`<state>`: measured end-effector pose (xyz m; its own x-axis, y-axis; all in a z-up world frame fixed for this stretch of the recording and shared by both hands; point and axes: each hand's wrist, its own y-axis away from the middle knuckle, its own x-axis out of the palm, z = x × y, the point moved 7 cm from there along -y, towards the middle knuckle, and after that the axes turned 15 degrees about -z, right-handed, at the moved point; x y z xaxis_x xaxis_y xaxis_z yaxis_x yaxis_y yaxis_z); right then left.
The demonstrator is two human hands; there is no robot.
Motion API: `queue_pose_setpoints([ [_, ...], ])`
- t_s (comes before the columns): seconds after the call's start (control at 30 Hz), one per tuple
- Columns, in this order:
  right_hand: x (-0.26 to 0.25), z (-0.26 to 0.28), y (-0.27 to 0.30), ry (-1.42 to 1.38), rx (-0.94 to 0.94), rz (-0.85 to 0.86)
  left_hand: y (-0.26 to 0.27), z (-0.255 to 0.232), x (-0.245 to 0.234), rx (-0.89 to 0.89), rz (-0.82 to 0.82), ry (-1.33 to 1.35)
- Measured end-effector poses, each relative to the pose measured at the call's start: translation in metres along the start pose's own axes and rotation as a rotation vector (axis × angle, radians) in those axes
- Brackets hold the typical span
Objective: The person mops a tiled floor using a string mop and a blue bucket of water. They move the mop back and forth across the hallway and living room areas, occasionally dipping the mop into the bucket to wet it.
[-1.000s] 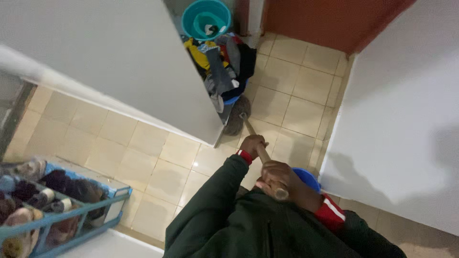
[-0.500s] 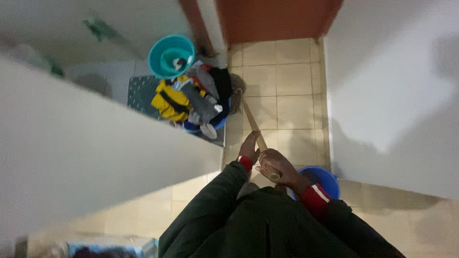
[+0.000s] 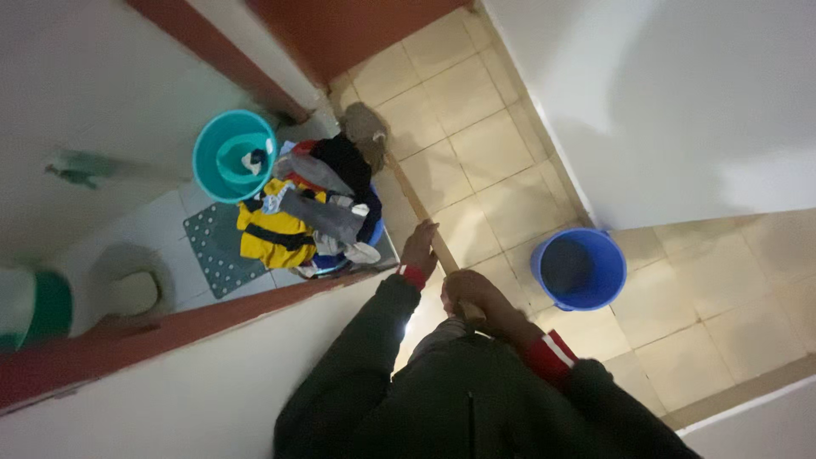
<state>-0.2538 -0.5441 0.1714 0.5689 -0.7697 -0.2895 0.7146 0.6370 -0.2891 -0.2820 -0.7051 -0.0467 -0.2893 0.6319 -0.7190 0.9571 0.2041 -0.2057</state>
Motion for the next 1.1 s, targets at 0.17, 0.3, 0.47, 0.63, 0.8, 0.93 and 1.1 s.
queue_pose_setpoints([
  [0.17, -0.057, 0.080, 0.012, -0.101, 0.031, -0.300, -0.015, -0.015, 0.010, 0.150, -0.007, 0.047],
  [0.3, -0.086, 0.131, 0.044, 0.031, -0.038, -0.434, 0.003, -0.048, 0.038, 0.201, 0.078, 0.083],
  [0.47, -0.120, 0.199, 0.105, 0.127, 0.049, -0.613, 0.074, -0.101, 0.088, 0.140, 0.376, 0.234],
  [0.63, -0.133, 0.255, 0.171, 0.009, 0.020, -0.825, 0.151, -0.196, 0.126, 0.358, 0.491, 0.474],
  [0.8, -0.128, 0.285, 0.213, 0.028, -0.085, -0.926, 0.232, -0.267, 0.145, 0.566, 0.798, 0.482],
  [0.93, -0.124, 0.293, 0.231, 0.066, -0.124, -0.893, 0.269, -0.313, 0.141, 0.837, 0.979, 0.388],
  [1.1, -0.131, 0.287, 0.241, 0.039, -0.113, -0.917, 0.251, -0.340, 0.114, 1.022, 0.886, 0.228],
])
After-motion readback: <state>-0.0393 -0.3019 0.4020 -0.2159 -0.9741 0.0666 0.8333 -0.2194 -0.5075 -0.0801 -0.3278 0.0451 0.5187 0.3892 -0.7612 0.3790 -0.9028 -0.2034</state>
